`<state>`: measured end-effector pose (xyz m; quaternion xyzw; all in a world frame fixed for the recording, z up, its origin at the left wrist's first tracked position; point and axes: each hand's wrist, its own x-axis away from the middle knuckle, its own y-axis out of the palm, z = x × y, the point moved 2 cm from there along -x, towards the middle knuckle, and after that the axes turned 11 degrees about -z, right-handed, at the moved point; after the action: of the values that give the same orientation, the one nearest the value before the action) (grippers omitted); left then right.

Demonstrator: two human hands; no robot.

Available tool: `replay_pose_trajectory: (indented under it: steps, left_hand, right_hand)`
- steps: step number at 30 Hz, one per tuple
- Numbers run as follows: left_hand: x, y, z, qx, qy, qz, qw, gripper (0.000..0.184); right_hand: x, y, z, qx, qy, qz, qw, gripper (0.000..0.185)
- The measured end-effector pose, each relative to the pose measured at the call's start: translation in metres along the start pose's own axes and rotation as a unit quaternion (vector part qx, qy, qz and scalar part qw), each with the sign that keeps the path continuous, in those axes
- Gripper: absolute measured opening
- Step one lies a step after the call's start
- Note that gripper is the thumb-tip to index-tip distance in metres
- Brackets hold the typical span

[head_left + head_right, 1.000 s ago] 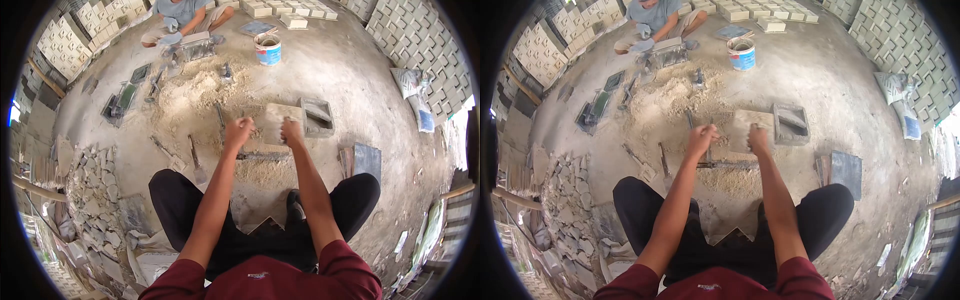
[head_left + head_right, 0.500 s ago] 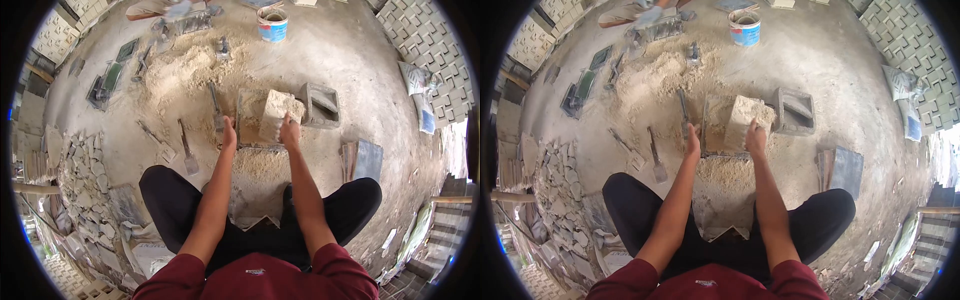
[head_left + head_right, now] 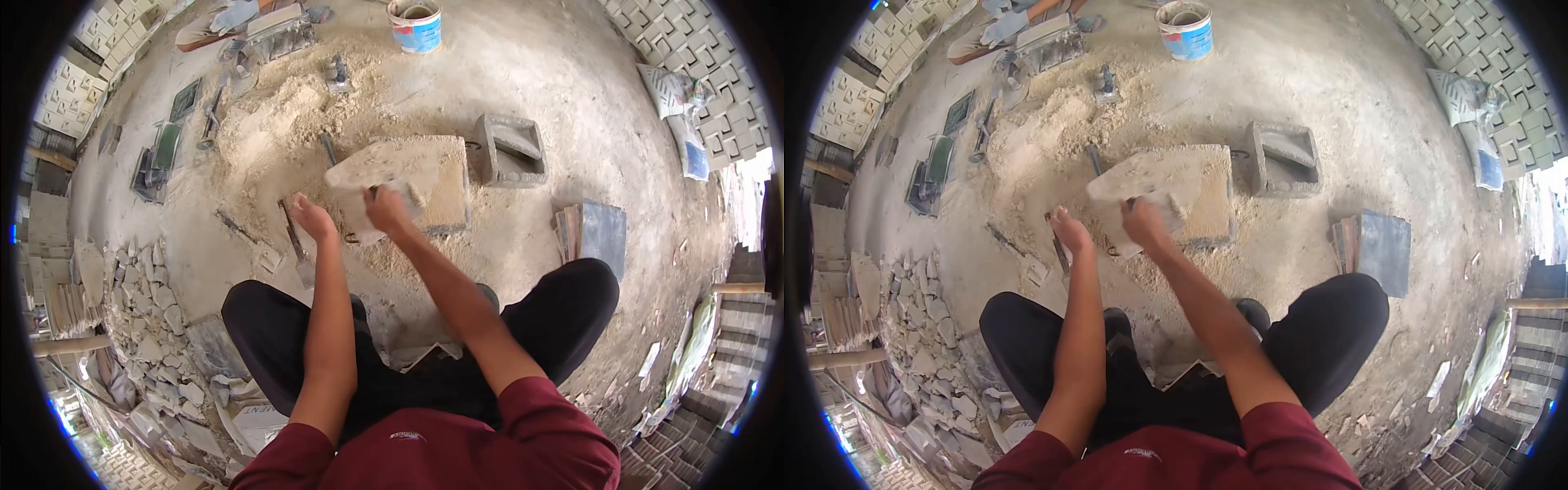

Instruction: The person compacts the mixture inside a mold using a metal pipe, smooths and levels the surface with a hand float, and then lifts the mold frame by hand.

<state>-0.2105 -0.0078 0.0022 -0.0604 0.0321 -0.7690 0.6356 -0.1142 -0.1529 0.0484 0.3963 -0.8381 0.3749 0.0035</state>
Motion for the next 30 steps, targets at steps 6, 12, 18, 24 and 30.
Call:
replay_pose_trajectory:
  steps: [6, 12, 18, 24, 30]
  left_hand:
    - [0.027, 0.013, 0.016, -0.11, 0.002, -0.081, 0.991, 0.042]
    - [0.06, 0.05, 0.033, -0.08, 0.117, -0.205, 0.968, 0.048]
    - [0.068, 0.088, 0.025, -0.082, 0.157, -0.188, 0.966, 0.045]
    - [0.068, 0.081, 0.012, -0.042, 0.171, -0.178, 0.968, 0.038]
    - [0.056, 0.048, 0.024, -0.059, 0.153, -0.109, 0.98, 0.037]
  right_hand:
    - [-0.045, -0.095, 0.084, 0.071, 0.055, 0.121, 0.989, 0.055]
    - [0.009, -0.054, 0.069, -0.006, 0.036, 0.134, 0.99, 0.054]
    - [0.036, -0.03, 0.045, -0.018, 0.112, 0.093, 0.989, 0.047]
    - [-0.085, -0.068, 0.041, -0.009, 0.072, 0.145, 0.987, 0.05]
    - [-0.153, -0.141, 0.011, -0.135, 0.138, 0.1, 0.976, 0.052]
